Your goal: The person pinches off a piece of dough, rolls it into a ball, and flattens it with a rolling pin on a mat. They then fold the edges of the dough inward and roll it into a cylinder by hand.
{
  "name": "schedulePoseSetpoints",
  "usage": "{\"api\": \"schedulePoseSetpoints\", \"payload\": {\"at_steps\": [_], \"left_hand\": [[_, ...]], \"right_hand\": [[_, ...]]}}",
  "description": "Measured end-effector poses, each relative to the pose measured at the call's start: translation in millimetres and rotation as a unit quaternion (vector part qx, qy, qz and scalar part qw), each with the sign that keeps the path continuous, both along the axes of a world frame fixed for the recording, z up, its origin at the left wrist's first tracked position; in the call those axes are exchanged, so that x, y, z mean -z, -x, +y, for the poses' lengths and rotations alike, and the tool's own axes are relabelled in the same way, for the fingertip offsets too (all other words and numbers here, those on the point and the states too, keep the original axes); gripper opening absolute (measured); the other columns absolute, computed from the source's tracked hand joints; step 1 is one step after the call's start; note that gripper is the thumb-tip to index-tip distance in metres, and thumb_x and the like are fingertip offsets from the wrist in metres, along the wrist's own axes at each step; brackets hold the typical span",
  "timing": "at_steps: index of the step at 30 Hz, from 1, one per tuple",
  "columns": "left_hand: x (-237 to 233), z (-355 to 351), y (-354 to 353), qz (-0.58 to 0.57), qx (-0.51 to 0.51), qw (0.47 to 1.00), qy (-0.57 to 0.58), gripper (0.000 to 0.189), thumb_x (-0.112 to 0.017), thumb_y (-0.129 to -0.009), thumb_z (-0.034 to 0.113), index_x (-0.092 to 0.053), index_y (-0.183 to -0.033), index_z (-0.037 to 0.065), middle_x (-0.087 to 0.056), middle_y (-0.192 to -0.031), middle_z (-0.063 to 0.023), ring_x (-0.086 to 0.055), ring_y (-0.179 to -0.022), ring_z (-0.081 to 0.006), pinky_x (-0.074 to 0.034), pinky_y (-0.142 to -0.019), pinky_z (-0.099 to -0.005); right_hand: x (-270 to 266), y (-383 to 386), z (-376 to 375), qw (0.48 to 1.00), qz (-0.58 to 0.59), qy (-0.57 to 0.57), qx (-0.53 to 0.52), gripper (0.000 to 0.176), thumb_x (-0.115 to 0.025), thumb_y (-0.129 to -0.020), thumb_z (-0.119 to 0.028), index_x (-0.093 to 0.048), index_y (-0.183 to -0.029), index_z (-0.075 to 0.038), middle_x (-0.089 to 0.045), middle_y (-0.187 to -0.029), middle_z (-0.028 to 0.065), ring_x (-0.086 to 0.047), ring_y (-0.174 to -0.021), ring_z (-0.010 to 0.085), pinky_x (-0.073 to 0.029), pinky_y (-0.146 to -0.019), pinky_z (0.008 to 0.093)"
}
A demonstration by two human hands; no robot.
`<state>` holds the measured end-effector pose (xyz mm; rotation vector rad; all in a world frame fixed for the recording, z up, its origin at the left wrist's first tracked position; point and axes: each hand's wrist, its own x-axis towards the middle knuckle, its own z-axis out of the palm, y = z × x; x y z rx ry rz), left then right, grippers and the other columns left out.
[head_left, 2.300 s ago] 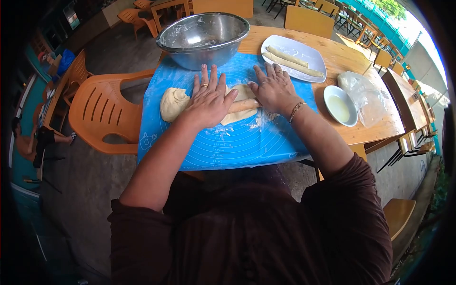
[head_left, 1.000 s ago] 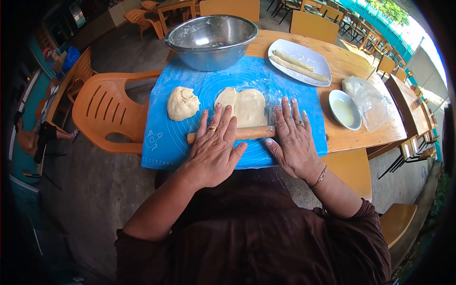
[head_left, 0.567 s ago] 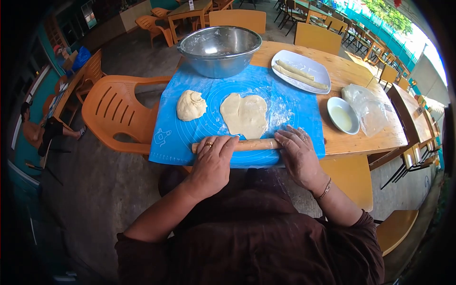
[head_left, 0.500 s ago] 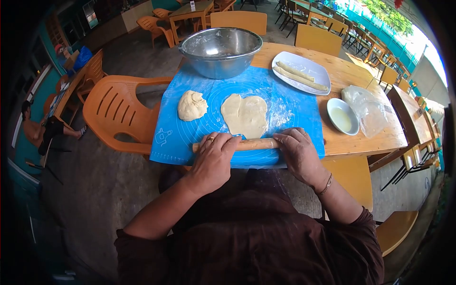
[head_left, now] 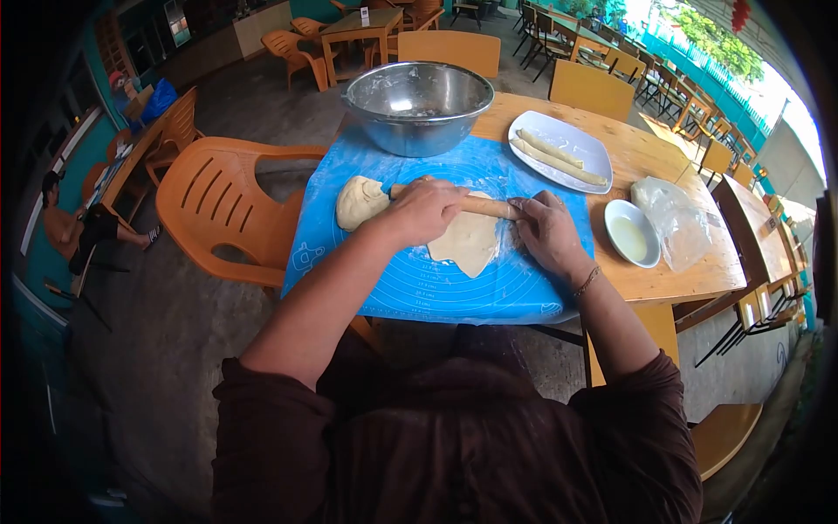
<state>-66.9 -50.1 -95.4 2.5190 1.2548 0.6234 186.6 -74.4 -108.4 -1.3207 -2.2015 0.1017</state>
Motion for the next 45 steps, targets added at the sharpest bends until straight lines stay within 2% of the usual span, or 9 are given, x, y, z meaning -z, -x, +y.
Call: {"api": "schedulePoseSetpoints", "payload": {"at_steps": [4,7,17,23,27,29,40,42,45], "left_hand": [[16,-23,0,-0.022,-0.033,0.999,-0.019,0.046,-0.04,-0.102,0.029,-0.05,-0.138,0.002,-0.05,-0.142,-0.0161,-0.038,-0.137,-0.0358,-0.018,-0.118,-0.0473],[8,-40,7,-0.005,-0.013,1.0,0.011,0.051,-0.035,-0.103,0.032,-0.043,-0.143,0.001,-0.046,-0.146,-0.0169,-0.032,-0.142,-0.0357,-0.017,-0.119,-0.047],[18,-83,12,-0.057,-0.004,0.989,-0.134,0.041,-0.045,-0.098,0.018,-0.052,-0.133,-0.002,-0.052,-0.138,-0.0214,-0.044,-0.133,-0.0377,-0.029,-0.113,-0.0483],[-7,-60,2,-0.103,-0.043,0.993,-0.043,0.028,-0.055,-0.091,0.006,-0.062,-0.115,-0.005,-0.063,-0.12,-0.0217,-0.059,-0.113,-0.0357,-0.046,-0.098,-0.0441],[9,-60,0,-0.156,-0.025,0.967,-0.199,0.023,-0.06,-0.088,0.004,-0.064,-0.109,-0.005,-0.063,-0.116,-0.0217,-0.059,-0.11,-0.038,-0.048,-0.093,-0.0444],[15,-69,-5,-0.155,-0.033,0.954,-0.256,0.022,-0.062,-0.087,0.004,-0.064,-0.107,-0.005,-0.063,-0.115,-0.0216,-0.059,-0.108,-0.0391,-0.048,-0.092,-0.0447],[4,-90,7,-0.072,0.026,0.994,-0.081,0.016,-0.069,-0.086,0.011,-0.069,-0.093,-0.003,-0.07,-0.093,-0.0162,-0.067,-0.086,-0.0317,-0.054,-0.077,-0.0377],[-11,-90,14,-0.223,-0.015,0.957,-0.185,0.011,-0.067,-0.085,0.004,-0.069,-0.092,-0.004,-0.07,-0.084,-0.0147,-0.068,-0.075,-0.0294,-0.055,-0.068,-0.0349],[-34,-94,29,-0.218,-0.052,0.919,-0.325,0.008,-0.066,-0.084,-0.002,-0.068,-0.091,-0.004,-0.069,-0.082,-0.0137,-0.067,-0.069,-0.0287,-0.054,-0.062,-0.0324]], "right_hand": [[3,6,-27,0.996,-0.083,-0.029,0.032,0.045,-0.049,-0.098,-0.033,-0.054,-0.132,-0.004,-0.054,-0.134,0.0184,-0.046,-0.129,0.0389,-0.029,-0.11,0.0532],[-2,9,-41,0.995,-0.083,0.01,0.045,0.043,-0.047,-0.099,-0.029,-0.052,-0.135,-0.005,-0.049,-0.141,0.0181,-0.04,-0.136,0.04,-0.027,-0.114,0.0533],[8,4,-79,0.991,-0.106,-0.074,0.02,0.043,-0.053,-0.096,-0.017,-0.051,-0.138,-0.007,-0.047,-0.145,0.0173,-0.039,-0.137,0.0393,-0.027,-0.115,0.0524],[-2,10,-50,0.997,-0.072,-0.017,0.02,0.038,-0.058,-0.092,-0.019,-0.059,-0.128,-0.007,-0.054,-0.138,0.0199,-0.045,-0.133,0.0403,-0.032,-0.112,0.0537],[5,26,-38,0.994,-0.054,-0.096,-0.023,0.035,-0.061,-0.088,-0.018,-0.063,-0.121,-0.005,-0.061,-0.122,0.0183,-0.054,-0.119,0.0379,-0.042,-0.103,0.0478],[-1,30,-29,0.999,-0.035,-0.011,0.002,0.03,-0.062,-0.087,-0.016,-0.066,-0.116,-0.007,-0.063,-0.106,0.0157,-0.058,-0.104,0.0357,-0.046,-0.092,0.0454],[-36,-10,-17,0.996,0.063,0.054,-0.034,0.029,-0.066,-0.085,-0.006,-0.066,-0.114,-0.001,-0.058,-0.092,0.0169,-0.058,-0.091,0.0345,-0.048,-0.079,0.0424],[-34,-6,-38,0.997,0.054,0.044,-0.045,0.03,-0.066,-0.085,-0.006,-0.066,-0.114,-0.001,-0.058,-0.091,0.0167,-0.058,-0.091,0.0343,-0.048,-0.079,0.0422],[-32,0,-70,0.997,0.046,0.024,-0.059,0.029,-0.067,-0.084,-0.008,-0.066,-0.113,-0.002,-0.057,-0.091,0.0152,-0.058,-0.091,0.0334,-0.048,-0.078,0.0418]]}}
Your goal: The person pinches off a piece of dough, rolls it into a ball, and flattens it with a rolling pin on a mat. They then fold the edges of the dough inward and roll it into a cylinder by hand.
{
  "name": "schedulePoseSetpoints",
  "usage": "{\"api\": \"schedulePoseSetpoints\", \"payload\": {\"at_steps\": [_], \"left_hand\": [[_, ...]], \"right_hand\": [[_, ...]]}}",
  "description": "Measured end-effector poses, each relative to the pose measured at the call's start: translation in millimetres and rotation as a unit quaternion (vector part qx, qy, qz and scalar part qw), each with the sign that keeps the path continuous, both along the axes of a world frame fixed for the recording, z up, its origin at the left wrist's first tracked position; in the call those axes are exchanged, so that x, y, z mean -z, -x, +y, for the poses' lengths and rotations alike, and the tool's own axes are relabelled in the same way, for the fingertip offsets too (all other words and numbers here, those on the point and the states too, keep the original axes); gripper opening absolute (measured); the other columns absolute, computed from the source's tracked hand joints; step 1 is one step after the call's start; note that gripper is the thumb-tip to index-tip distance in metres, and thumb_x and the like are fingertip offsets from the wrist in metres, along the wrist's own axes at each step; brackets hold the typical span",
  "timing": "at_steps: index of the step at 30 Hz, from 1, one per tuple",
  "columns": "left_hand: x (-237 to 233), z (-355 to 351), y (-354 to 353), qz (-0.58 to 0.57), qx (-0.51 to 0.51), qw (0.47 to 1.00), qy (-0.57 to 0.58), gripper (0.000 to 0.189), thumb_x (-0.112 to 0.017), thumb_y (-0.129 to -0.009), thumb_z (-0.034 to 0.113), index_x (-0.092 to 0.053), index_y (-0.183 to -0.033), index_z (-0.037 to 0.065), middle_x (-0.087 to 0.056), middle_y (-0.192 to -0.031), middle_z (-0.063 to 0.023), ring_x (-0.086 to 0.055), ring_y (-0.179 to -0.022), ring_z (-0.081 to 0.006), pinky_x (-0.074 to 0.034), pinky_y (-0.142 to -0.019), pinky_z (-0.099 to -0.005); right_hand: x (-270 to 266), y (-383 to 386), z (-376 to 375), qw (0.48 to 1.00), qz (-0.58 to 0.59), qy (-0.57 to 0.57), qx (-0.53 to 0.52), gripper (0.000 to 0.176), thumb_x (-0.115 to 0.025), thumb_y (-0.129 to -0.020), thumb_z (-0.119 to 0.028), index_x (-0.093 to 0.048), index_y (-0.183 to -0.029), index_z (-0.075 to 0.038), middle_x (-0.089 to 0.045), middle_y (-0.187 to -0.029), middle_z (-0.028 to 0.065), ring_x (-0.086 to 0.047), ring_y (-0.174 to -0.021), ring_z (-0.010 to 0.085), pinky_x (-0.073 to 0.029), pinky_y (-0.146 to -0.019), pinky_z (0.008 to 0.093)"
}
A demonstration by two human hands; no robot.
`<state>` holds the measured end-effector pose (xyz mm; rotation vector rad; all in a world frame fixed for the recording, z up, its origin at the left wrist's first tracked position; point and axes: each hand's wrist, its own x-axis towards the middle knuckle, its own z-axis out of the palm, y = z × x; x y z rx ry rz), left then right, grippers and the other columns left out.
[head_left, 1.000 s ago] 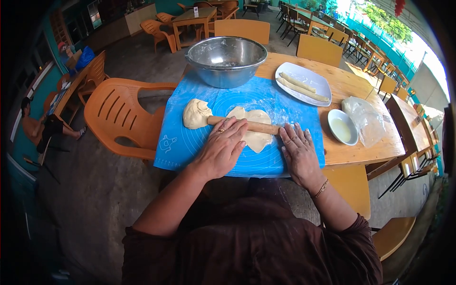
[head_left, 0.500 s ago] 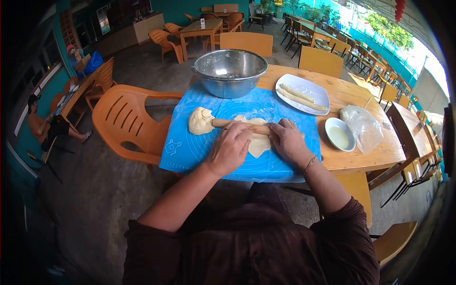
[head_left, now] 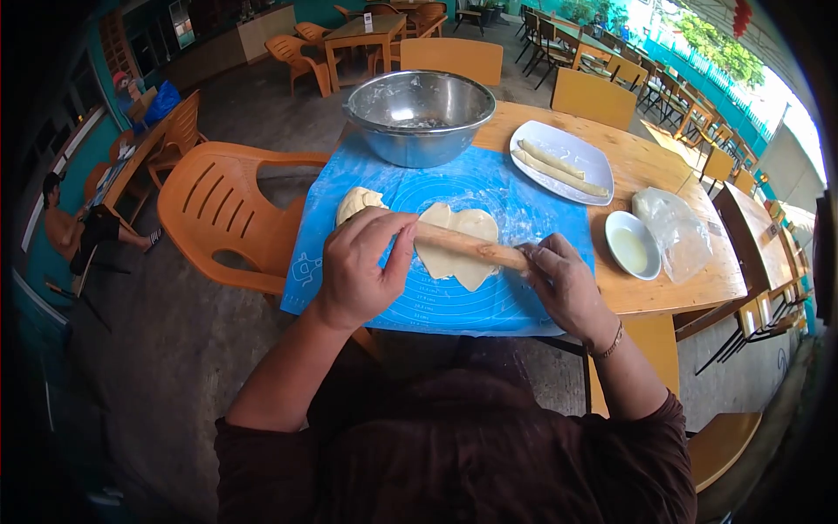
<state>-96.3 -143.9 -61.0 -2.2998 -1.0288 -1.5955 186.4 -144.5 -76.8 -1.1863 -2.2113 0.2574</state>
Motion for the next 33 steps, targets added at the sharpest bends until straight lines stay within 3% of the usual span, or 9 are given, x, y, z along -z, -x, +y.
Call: {"api": "schedulePoseSetpoints", "payload": {"at_steps": [2,4,5,10,15,20,27,31,33], "left_hand": [[2,-9,2,0.019,0.015,0.998,0.05,0.015,-0.064,-0.088,0.004,-0.067,-0.098,-0.006,-0.069,-0.093,-0.0177,-0.069,-0.085,-0.034,-0.056,-0.078,-0.0386],[6,-12,-7,0.169,0.086,0.978,0.083,0.028,-0.059,-0.093,0.013,-0.064,-0.111,-0.008,-0.064,-0.117,-0.0239,-0.06,-0.113,-0.0401,-0.046,-0.1,-0.0462],[12,-8,-10,0.201,0.1,0.962,0.155,0.045,-0.049,-0.1,0.029,-0.057,-0.123,-0.01,-0.051,-0.136,-0.0275,-0.041,-0.135,-0.0428,-0.027,-0.115,-0.0507],[25,12,-13,0.256,0.09,0.923,0.272,0.068,-0.035,-0.103,0.047,-0.048,-0.131,-0.014,-0.043,-0.143,-0.0292,-0.034,-0.139,-0.0434,-0.019,-0.119,-0.0489],[36,-4,-8,0.287,0.079,0.919,0.258,0.077,-0.034,-0.101,0.053,-0.034,-0.141,-0.014,-0.034,-0.148,-0.0326,-0.026,-0.143,-0.044,-0.015,-0.12,-0.0492],[29,17,-15,0.299,0.074,0.9,0.307,0.084,-0.026,-0.101,0.057,-0.028,-0.143,-0.016,-0.025,-0.151,-0.0341,-0.015,-0.146,-0.0452,-0.009,-0.12,-0.0492],[27,58,-33,0.325,-0.022,0.864,0.385,0.088,-0.013,-0.1,0.06,-0.019,-0.147,-0.015,-0.005,-0.157,-0.0341,0.008,-0.148,-0.0428,0.004,-0.12,-0.0506],[17,77,-42,0.36,-0.086,0.816,0.444,0.08,-0.013,-0.102,0.054,-0.013,-0.151,-0.009,-0.003,-0.16,-0.0248,0.01,-0.149,-0.0357,0.004,-0.121,-0.0448],[25,93,-43,0.336,-0.079,0.832,0.434,0.082,-0.014,-0.102,0.056,-0.016,-0.15,-0.01,-0.007,-0.159,-0.0274,0.009,-0.149,-0.0382,0.004,-0.121,-0.0468]], "right_hand": [[2,3,-14,1.0,0.003,-0.015,0.0,0.029,-0.067,-0.084,-0.008,-0.066,-0.113,-0.003,-0.057,-0.093,0.0137,-0.057,-0.089,0.0325,-0.048,-0.078,0.0419],[6,2,-9,0.999,-0.017,-0.04,0.004,0.029,-0.067,-0.085,-0.008,-0.065,-0.113,-0.004,-0.056,-0.095,0.0126,-0.057,-0.089,0.0316,-0.048,-0.077,0.0422],[7,3,-3,0.997,-0.038,-0.06,0.003,0.029,-0.066,-0.085,-0.008,-0.065,-0.114,-0.004,-0.056,-0.094,0.0122,-0.056,-0.089,0.031,-0.048,-0.076,0.0423],[14,13,2,0.99,-0.136,-0.038,-0.012,0.032,-0.064,-0.087,-0.009,-0.063,-0.119,-0.002,-0.055,-0.099,0.0112,-0.055,-0.095,0.0285,-0.047,-0.081,0.0378],[9,15,-15,0.993,-0.121,0.004,0.011,0.035,-0.057,-0.094,-0.019,-0.061,-0.125,-0.003,-0.051,-0.106,0.0181,-0.053,-0.101,0.0343,-0.044,-0.088,0.0477],[15,15,7,0.986,-0.16,-0.023,0.038,0.047,-0.05,-0.099,-0.031,-0.053,-0.136,-0.004,-0.032,-0.149,0.0298,-0.026,-0.142,0.0454,-0.029,-0.112,0.0531],[32,22,48,0.966,-0.23,-0.026,0.114,0.056,-0.035,-0.101,-0.034,-0.038,-0.147,-0.002,-0.018,-0.156,0.0296,-0.017,-0.145,0.0463,-0.018,-0.118,0.0544],[25,25,73,0.957,-0.254,0.036,0.136,0.062,-0.031,-0.099,-0.036,-0.028,-0.151,-0.002,-0.016,-0.157,0.0312,-0.013,-0.146,0.047,-0.014,-0.119,0.0536],[24,28,89,0.945,-0.282,0.065,0.154,0.066,-0.03,-0.097,-0.038,-0.025,-0.153,-0.003,-0.014,-0.157,0.0317,-0.01,-0.147,0.0468,-0.012,-0.12,0.0529]]}}
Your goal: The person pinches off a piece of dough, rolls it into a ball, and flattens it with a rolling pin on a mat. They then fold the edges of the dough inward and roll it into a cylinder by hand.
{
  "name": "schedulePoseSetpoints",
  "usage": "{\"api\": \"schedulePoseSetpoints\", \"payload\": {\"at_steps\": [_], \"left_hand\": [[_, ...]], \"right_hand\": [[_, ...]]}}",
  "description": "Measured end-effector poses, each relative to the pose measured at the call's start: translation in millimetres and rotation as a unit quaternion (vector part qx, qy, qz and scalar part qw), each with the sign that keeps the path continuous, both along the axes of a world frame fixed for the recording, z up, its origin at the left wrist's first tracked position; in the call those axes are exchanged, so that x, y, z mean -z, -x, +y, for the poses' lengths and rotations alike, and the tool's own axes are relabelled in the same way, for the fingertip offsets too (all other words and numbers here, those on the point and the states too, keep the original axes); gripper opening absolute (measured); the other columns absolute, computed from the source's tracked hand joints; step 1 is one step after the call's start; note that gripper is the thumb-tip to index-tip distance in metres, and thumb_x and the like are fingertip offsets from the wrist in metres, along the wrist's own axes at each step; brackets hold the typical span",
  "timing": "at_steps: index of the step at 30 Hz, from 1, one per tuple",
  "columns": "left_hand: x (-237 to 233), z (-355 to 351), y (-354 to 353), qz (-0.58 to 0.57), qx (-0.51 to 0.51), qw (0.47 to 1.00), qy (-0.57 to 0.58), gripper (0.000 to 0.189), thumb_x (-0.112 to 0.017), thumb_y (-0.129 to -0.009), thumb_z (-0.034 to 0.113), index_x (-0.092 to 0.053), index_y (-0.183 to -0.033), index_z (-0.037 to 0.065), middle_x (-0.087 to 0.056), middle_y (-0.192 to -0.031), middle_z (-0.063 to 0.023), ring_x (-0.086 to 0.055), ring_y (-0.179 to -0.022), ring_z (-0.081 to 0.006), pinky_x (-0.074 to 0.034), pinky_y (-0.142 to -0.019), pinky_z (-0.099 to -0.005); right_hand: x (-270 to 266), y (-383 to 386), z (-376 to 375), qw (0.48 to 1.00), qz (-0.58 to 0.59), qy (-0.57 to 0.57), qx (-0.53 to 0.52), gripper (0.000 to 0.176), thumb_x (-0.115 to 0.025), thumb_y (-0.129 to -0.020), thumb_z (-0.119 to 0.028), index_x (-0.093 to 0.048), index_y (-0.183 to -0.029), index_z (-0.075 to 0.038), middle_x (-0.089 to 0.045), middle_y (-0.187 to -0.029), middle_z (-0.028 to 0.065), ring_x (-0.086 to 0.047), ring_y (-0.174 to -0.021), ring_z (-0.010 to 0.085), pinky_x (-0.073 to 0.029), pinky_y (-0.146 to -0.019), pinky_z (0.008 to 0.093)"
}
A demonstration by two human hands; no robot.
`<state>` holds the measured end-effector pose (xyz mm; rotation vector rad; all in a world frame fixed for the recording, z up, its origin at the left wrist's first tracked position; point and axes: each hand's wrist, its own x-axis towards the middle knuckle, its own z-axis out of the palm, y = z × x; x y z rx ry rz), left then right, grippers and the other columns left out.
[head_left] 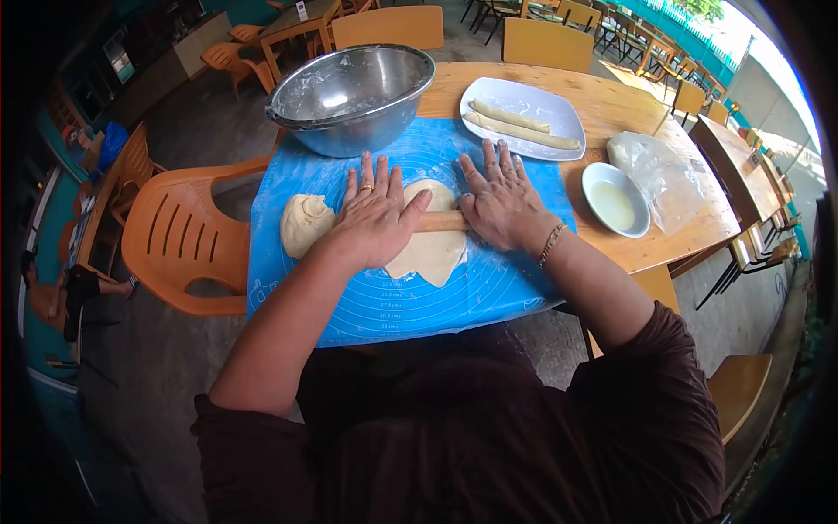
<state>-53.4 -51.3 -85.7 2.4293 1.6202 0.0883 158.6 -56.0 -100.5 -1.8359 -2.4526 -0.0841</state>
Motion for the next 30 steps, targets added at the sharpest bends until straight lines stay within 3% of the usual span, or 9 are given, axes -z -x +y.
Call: {"api": "schedulePoseSetpoints", "payload": {"at_steps": [5,10,13,19,21,23,24,30], "left_hand": [[5,-1,2,-0.024,-0.013,0.999,-0.042,0.082,-0.017,-0.102,0.056,-0.016,-0.15,-0.011,-0.009,-0.158,-0.0296,0.005,-0.149,-0.0408,0.002,-0.12,-0.0487],[1,-58,23,-0.084,0.102,0.991,-0.006,0.081,-0.02,-0.102,0.054,-0.014,-0.149,-0.013,-0.005,-0.159,-0.03,0.006,-0.149,-0.0402,0.002,-0.12,-0.0484],[2,-73,27,-0.055,0.131,0.989,-0.027,0.084,-0.021,-0.102,0.054,-0.014,-0.148,-0.015,-0.004,-0.158,-0.0317,0.006,-0.149,-0.0411,0.002,-0.12,-0.0486],[5,-26,13,-0.002,0.055,0.997,-0.057,0.087,-0.023,-0.101,0.056,-0.015,-0.146,-0.018,-0.005,-0.157,-0.0341,0.006,-0.148,-0.0419,0.002,-0.121,-0.0482],[4,-6,10,-0.001,0.027,0.997,-0.071,0.087,-0.024,-0.101,0.057,-0.016,-0.146,-0.017,-0.007,-0.157,-0.0339,0.006,-0.149,-0.0412,0.002,-0.121,-0.0478],[-1,9,7,0.001,-0.024,0.999,-0.041,0.083,-0.017,-0.102,0.054,-0.016,-0.147,-0.015,-0.007,-0.158,-0.0318,0.008,-0.149,-0.0401,0.0,-0.121,-0.0452],[2,14,5,0.006,-0.034,0.997,-0.062,0.082,-0.02,-0.102,0.053,-0.017,-0.147,-0.016,-0.01,-0.157,-0.0321,0.005,-0.149,-0.0402,-0.001,-0.122,-0.0446],[15,-17,14,-0.034,0.022,0.989,-0.145,0.078,-0.03,-0.102,0.047,-0.019,-0.145,-0.017,-0.01,-0.156,-0.0341,0.0,-0.148,-0.0448,-0.004,-0.12,-0.0496]], "right_hand": [[4,3,1,0.999,0.024,-0.027,-0.002,0.064,-0.031,-0.098,-0.035,-0.023,-0.153,-0.002,-0.014,-0.157,0.0313,-0.011,-0.147,0.0468,-0.013,-0.119,0.0533],[4,-5,-51,0.995,0.05,-0.048,-0.073,0.063,-0.033,-0.101,-0.037,-0.024,-0.152,-0.001,-0.015,-0.157,0.0308,-0.012,-0.146,0.0469,-0.013,-0.119,0.0543],[-1,-4,-63,0.992,0.036,-0.07,-0.102,0.066,-0.034,-0.101,-0.042,-0.024,-0.152,-0.001,-0.017,-0.156,0.0307,-0.012,-0.146,0.0463,-0.013,-0.119,0.055],[-2,5,-10,0.996,0.01,-0.048,-0.074,0.069,-0.03,-0.102,-0.047,-0.025,-0.151,0.0,-0.021,-0.155,0.0305,-0.012,-0.147,0.0439,-0.011,-0.119,0.054],[5,11,16,0.995,-0.038,-0.086,-0.033,0.066,-0.026,-0.102,-0.045,-0.027,-0.152,-0.001,-0.021,-0.156,0.0295,-0.012,-0.148,0.0427,-0.009,-0.12,0.0523],[4,14,34,0.996,-0.033,-0.075,-0.019,0.064,-0.026,-0.101,-0.041,-0.028,-0.152,-0.001,-0.019,-0.157,0.0282,-0.011,-0.148,0.0417,-0.009,-0.12,0.0507],[3,15,40,0.998,-0.025,-0.055,-0.019,0.064,-0.026,-0.101,-0.041,-0.028,-0.151,-0.001,-0.019,-0.157,0.0276,-0.01,-0.148,0.0413,-0.009,-0.12,0.0501],[1,12,10,0.995,0.0,-0.075,-0.058,0.064,-0.029,-0.101,-0.039,-0.027,-0.151,0.001,-0.018,-0.158,0.0274,-0.009,-0.149,0.0414,-0.008,-0.121,0.0492]]}}
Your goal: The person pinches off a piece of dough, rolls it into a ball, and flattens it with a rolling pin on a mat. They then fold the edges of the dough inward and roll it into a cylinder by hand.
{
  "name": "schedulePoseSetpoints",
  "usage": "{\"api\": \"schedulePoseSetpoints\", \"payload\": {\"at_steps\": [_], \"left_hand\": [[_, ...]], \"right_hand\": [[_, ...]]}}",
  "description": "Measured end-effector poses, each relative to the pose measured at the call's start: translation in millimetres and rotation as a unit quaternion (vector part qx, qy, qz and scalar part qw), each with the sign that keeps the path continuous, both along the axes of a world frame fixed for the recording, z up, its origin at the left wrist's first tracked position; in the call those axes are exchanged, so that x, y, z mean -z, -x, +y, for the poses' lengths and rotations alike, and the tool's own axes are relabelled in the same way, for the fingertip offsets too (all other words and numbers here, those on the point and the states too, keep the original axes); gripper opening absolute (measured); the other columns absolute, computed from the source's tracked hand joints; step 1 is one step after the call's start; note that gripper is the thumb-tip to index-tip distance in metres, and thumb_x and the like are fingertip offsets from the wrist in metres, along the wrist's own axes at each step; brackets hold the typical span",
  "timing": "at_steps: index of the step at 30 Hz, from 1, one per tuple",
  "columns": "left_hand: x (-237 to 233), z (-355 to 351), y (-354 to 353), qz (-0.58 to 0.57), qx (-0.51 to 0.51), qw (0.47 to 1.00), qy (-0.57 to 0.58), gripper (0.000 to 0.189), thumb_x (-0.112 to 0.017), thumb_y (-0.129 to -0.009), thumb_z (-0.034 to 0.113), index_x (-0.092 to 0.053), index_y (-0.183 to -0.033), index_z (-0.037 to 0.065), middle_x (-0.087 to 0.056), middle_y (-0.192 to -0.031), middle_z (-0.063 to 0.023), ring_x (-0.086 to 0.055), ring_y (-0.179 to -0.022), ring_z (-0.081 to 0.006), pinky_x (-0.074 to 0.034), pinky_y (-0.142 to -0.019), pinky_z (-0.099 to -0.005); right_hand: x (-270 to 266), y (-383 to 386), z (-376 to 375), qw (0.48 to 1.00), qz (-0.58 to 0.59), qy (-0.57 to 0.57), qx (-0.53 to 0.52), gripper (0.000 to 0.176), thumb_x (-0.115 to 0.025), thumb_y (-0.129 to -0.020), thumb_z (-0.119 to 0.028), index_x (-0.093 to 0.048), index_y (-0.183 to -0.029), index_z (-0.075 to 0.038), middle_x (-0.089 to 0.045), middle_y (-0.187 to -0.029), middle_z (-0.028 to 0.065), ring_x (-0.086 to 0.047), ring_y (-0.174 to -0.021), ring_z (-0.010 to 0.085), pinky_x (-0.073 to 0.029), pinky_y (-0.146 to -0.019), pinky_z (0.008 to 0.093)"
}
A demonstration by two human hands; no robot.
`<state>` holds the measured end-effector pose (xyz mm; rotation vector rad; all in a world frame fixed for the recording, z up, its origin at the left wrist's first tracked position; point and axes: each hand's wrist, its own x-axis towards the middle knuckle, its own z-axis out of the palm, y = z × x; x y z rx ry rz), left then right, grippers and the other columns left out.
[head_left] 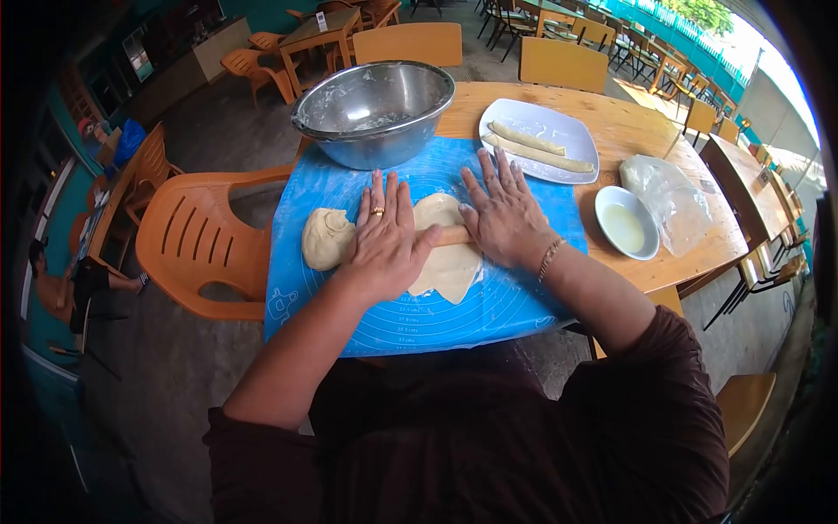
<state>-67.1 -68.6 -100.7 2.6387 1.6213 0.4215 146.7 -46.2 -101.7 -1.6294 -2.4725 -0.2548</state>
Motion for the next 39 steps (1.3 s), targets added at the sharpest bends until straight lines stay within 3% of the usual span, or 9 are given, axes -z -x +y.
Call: {"api": "schedulePoseSetpoints", "payload": {"at_steps": [7,13,15,17,21,24,28,31,39], "left_hand": [[4,-55,9,0.029,0.086,0.996,0.002,0.083,-0.034,-0.101,0.05,-0.018,-0.144,-0.019,-0.007,-0.155,-0.037,0.0,-0.147,-0.0475,-0.005,-0.12,-0.0518],[-15,-2,-2,0.046,-0.034,0.994,0.092,0.083,-0.029,-0.101,0.053,-0.029,-0.138,-0.022,-0.013,-0.151,-0.0419,-0.002,-0.147,-0.0478,-0.007,-0.12,-0.0504],[-11,18,-1,0.056,-0.052,0.993,0.095,0.081,-0.026,-0.102,0.052,-0.034,-0.135,-0.022,-0.018,-0.149,-0.0423,-0.005,-0.147,-0.0472,-0.008,-0.12,-0.05],[-8,30,-1,0.0,-0.09,0.989,0.12,0.079,-0.029,-0.102,0.05,-0.036,-0.132,-0.023,-0.019,-0.148,-0.0435,-0.009,-0.146,-0.0478,-0.007,-0.12,-0.0508],[1,26,-1,-0.019,-0.095,0.992,0.076,0.077,-0.03,-0.102,0.048,-0.037,-0.131,-0.023,-0.021,-0.147,-0.0439,-0.01,-0.146,-0.0487,-0.007,-0.12,-0.0521],[-10,-14,2,0.055,-0.026,0.994,0.096,0.074,-0.028,-0.103,0.045,-0.032,-0.138,-0.02,-0.015,-0.151,-0.0416,-0.005,-0.147,-0.047,-0.006,-0.12,-0.0501],[2,-56,12,0.018,0.052,0.998,0.024,0.077,-0.03,-0.102,0.045,-0.027,-0.139,-0.022,-0.01,-0.152,-0.0415,-0.003,-0.147,-0.0474,-0.004,-0.12,-0.0503],[4,-52,10,0.04,0.061,0.997,-0.01,0.079,-0.031,-0.101,0.045,-0.023,-0.14,-0.023,-0.007,-0.152,-0.0411,-0.002,-0.147,-0.0478,-0.004,-0.12,-0.0509],[-7,32,2,0.021,-0.103,0.991,0.08,0.081,-0.025,-0.101,0.05,-0.026,-0.141,-0.021,-0.018,-0.152,-0.039,-0.007,-0.147,-0.0449,-0.007,-0.121,-0.0481]], "right_hand": [[3,-9,-53,0.997,0.014,-0.009,-0.076,0.071,-0.036,-0.101,-0.042,-0.023,-0.149,0.008,-0.019,-0.156,0.0296,-0.009,-0.148,0.0413,-0.008,-0.121,0.0494],[-3,9,6,0.999,0.009,0.039,-0.009,0.071,-0.029,-0.1,-0.044,-0.029,-0.147,0.009,-0.017,-0.157,0.0286,-0.007,-0.149,0.041,-0.005,-0.121,0.0505],[-10,19,22,0.995,-0.073,0.047,0.049,0.069,-0.028,-0.099,-0.041,-0.031,-0.147,0.009,-0.016,-0.158,0.028,-0.006,-0.149,0.0398,-0.005,-0.121,0.0489],[-13,23,31,0.994,-0.066,0.059,0.059,0.069,-0.03,-0.098,-0.039,-0.03,-0.147,0.009,-0.016,-0.158,0.0279,-0.006,-0.15,0.0393,-0.005,-0.121,0.0482],[-6,20,30,0.996,-0.047,0.055,0.046,0.07,-0.03,-0.098,-0.04,-0.029,-0.147,0.009,-0.016,-0.158,0.0284,-0.006,-0.149,0.0398,-0.006,-0.121,0.049],[3,10,0,0.999,0.003,0.038,0.004,0.07,-0.031,-0.099,-0.041,-0.026,-0.148,0.01,-0.016,-0.157,0.0293,-0.007,-0.149,0.041,-0.007,-0.121,0.0502],[6,-6,-49,0.995,0.06,-0.012,-0.08,0.073,-0.033,-0.1,-0.043,-0.022,-0.149,0.01,-0.016,-0.156,0.031,-0.008,-0.148,0.0436,-0.008,-0.12,0.0516],[0,1,-35,0.997,0.064,0.026,-0.045,0.073,-0.031,-0.1,-0.045,-0.023,-0.149,0.009,-0.014,-0.157,0.0313,-0.007,-0.148,0.0444,-0.007,-0.12,0.0515],[-6,33,49,0.997,-0.025,0.04,0.056,0.068,-0.031,-0.099,-0.04,-0.027,-0.15,0.004,-0.011,-0.159,0.0283,-0.003,-0.149,0.0408,-0.006,-0.121,0.048]]}}
